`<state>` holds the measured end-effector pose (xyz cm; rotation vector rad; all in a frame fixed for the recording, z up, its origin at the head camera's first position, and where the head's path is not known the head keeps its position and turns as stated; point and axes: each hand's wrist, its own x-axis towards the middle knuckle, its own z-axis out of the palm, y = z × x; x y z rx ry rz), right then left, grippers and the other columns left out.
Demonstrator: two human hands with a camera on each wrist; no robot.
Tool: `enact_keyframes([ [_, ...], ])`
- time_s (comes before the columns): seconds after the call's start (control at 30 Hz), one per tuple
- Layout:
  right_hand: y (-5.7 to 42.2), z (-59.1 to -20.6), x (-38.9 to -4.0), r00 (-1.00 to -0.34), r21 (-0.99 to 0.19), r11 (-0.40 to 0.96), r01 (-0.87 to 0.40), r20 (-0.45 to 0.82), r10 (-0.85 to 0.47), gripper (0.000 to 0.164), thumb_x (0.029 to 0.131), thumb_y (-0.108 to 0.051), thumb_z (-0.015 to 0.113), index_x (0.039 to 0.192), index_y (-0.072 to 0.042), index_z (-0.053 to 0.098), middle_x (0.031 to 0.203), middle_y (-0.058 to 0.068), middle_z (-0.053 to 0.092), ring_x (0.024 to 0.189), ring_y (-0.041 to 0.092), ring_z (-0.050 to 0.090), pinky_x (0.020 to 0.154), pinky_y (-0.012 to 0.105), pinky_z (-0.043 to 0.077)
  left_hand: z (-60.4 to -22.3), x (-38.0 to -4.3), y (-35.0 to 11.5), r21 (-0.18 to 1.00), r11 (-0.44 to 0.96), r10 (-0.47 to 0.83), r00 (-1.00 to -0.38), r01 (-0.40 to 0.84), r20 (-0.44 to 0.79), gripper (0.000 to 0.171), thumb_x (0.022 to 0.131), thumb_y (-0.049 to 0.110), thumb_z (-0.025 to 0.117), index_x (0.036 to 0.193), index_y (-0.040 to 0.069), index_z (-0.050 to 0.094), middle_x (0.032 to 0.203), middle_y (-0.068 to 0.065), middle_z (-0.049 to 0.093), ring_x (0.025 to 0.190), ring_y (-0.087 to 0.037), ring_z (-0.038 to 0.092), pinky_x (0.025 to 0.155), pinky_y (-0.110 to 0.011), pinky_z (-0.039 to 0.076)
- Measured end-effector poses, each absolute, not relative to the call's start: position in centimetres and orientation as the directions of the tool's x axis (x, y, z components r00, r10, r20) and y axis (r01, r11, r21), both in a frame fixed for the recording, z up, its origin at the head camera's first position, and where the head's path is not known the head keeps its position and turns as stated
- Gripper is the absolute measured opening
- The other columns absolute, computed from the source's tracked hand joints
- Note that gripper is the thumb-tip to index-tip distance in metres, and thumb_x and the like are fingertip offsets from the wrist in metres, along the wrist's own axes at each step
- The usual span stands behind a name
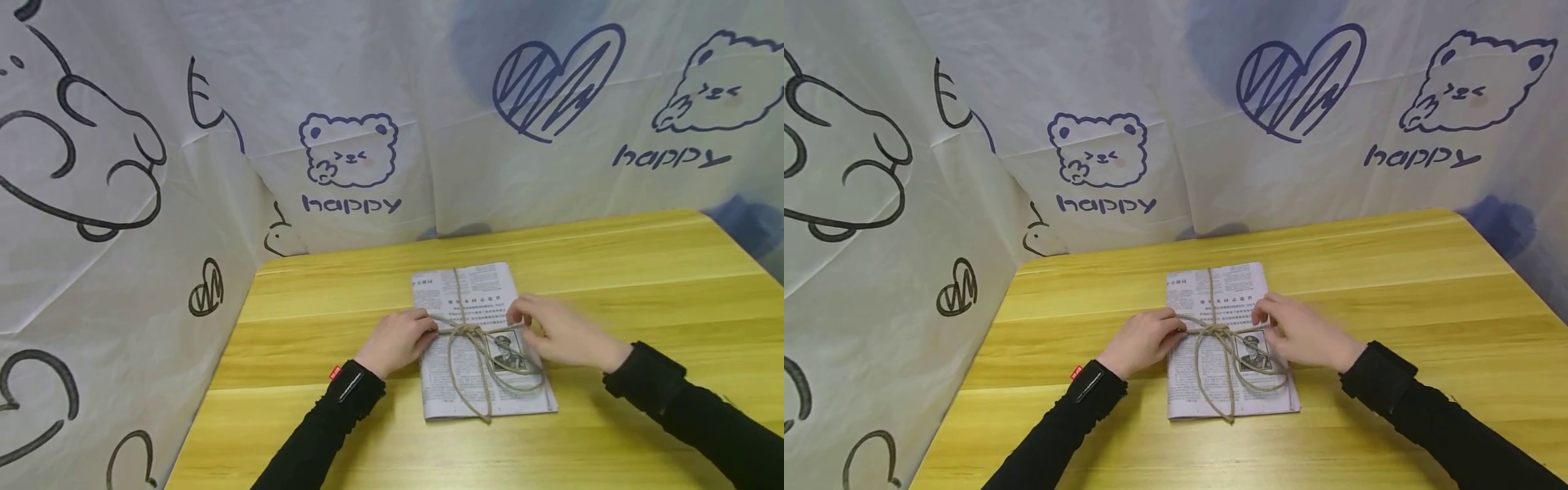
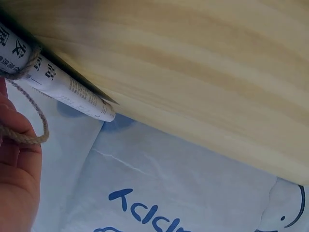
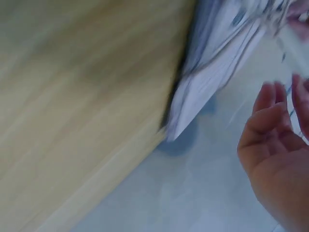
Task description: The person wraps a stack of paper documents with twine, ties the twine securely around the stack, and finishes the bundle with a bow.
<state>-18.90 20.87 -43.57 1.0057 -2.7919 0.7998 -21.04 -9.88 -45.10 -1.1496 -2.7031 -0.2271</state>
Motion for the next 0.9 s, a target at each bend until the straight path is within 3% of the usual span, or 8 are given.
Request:
enact_keyframes([
  [0.07, 19.7, -43.7, -18.3, -0.772, -0.453, 0.639, -0.622, 0.217, -0.597, 0.01, 0.094, -0.015, 0.068, 0.085, -0.019, 0.064, 0.079, -0.01, 0.059, 0.07, 0.001, 0.051, 0.064, 0.022, 0.047, -45.2, -21.0, -9.9, 0.074, 0.689, 0.69, -0.684, 0.721, 0.238, 0.012, 0.098, 0.023, 0.068, 0.102, 0.015, 0.076, 0.094, 0.004, 0.07, 0.08, -0.009, 0.067, 0.072, -0.025, 0.056],
  [0.17, 18.1, -44.1, -17.6, -0.778, -0.458, 0.656, -0.6, 0.145, -0.611, 0.03, 0.093, -0.037, 0.072, 0.071, -0.024, 0.057, 0.064, -0.015, 0.049, 0.056, -0.003, 0.039, 0.056, 0.018, 0.036, -45.4, -20.9, -9.8, 0.09, 0.692, 0.683, -0.69, 0.716, 0.24, 0.012, 0.098, 0.023, 0.068, 0.101, 0.015, 0.076, 0.093, 0.003, 0.07, 0.08, -0.009, 0.067, 0.072, -0.025, 0.055],
  [0.23, 17.2, -44.4, -17.5, -0.793, -0.452, 0.684, -0.573, 0.095, -0.601, 0.037, 0.092, -0.042, 0.073, 0.067, -0.024, 0.053, 0.059, -0.013, 0.045, 0.051, -0.001, 0.036, 0.054, 0.019, 0.031, -45.4, -20.9, -9.9, 0.095, 0.693, 0.68, -0.693, 0.714, 0.241, 0.012, 0.098, 0.023, 0.068, 0.101, 0.015, 0.076, 0.093, 0.003, 0.07, 0.079, -0.009, 0.067, 0.071, -0.025, 0.055],
  [0.43, 16.3, -45.0, -18.1, -0.814, -0.458, 0.718, -0.524, 0.024, -0.58, 0.028, 0.092, -0.017, 0.071, 0.069, -0.021, 0.057, 0.058, -0.009, 0.045, 0.051, 0.003, 0.037, 0.054, 0.02, 0.031, -45.2, -20.9, -10.1, 0.105, 0.681, 0.684, -0.681, 0.724, 0.261, 0.012, 0.098, 0.022, 0.068, 0.1, 0.015, 0.077, 0.091, 0.003, 0.069, 0.078, -0.008, 0.066, 0.071, -0.024, 0.054],
  [0.67, 16.1, -45.2, -18.2, -0.835, -0.512, 0.713, -0.48, 0.016, -0.55, 0.036, 0.091, -0.03, 0.074, 0.062, -0.021, 0.054, 0.055, -0.01, 0.045, 0.047, 0.003, 0.039, 0.052, 0.02, 0.031, -45.2, -21.0, -10.0, 0.102, 0.673, 0.691, -0.672, 0.733, 0.268, 0.012, 0.098, 0.021, 0.068, 0.1, 0.015, 0.077, 0.092, 0.003, 0.069, 0.081, -0.009, 0.067, 0.073, -0.024, 0.055],
  [0.9, 16.2, -45.1, -18.2, -0.815, -0.571, 0.674, -0.47, -0.013, -0.579, 0.024, 0.093, -0.009, 0.065, 0.072, -0.017, 0.058, 0.061, -0.007, 0.048, 0.053, 0.003, 0.039, 0.056, 0.02, 0.032, -45.5, -21.1, -10.1, 0.116, 0.666, 0.694, -0.669, 0.737, 0.266, 0.012, 0.098, 0.021, 0.068, 0.101, 0.015, 0.078, 0.091, 0.003, 0.069, 0.08, -0.008, 0.065, 0.073, -0.024, 0.054],
])
